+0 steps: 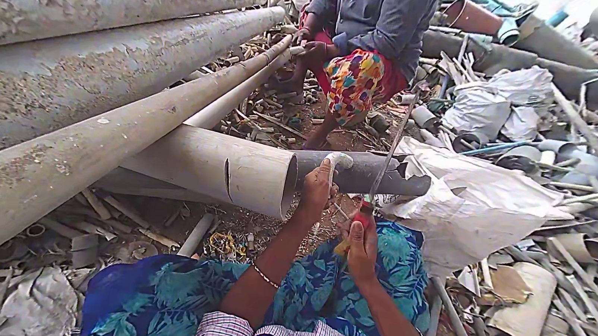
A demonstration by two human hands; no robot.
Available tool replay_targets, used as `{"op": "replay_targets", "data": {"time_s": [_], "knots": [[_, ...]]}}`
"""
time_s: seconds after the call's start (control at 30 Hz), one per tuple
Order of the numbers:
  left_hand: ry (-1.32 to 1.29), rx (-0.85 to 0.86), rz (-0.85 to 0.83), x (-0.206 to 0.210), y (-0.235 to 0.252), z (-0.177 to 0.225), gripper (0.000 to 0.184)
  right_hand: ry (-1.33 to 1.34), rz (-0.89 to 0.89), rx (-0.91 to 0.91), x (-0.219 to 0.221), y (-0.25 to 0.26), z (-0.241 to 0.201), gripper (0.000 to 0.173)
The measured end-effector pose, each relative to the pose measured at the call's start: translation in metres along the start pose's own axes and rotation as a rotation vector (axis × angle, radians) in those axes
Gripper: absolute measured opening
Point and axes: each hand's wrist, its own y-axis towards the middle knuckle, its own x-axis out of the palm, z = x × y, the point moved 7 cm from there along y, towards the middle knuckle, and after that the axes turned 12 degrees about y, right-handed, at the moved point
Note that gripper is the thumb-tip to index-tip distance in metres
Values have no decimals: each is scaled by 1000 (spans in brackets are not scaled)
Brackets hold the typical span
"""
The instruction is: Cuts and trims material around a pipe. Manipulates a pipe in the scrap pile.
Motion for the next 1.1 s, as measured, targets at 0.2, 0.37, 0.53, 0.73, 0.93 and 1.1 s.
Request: {"op": "replay_targets", "data": {"time_s": [0.2,0.37,0.53,0.73,0.93,1.1], "knots": [[98,97,57,-5,6,6,47,210,147,681,3,-7,29,29],[236,123,16,-10,5,7,47,68,-44,-27,-1,5,-11,37],[285,119,17,-13,4,10,46,259,121,718,8,-3,30,32],[166,58,-16,-8,2,10,47,63,-50,-55,5,12,-19,40],[-113,-75,-81,4,-1,1,47,211,120,536,8,-14,38,27],[-136,-107,-60,6,-3,-2,49,-46,-16,-116,-4,-1,4,48]]}}
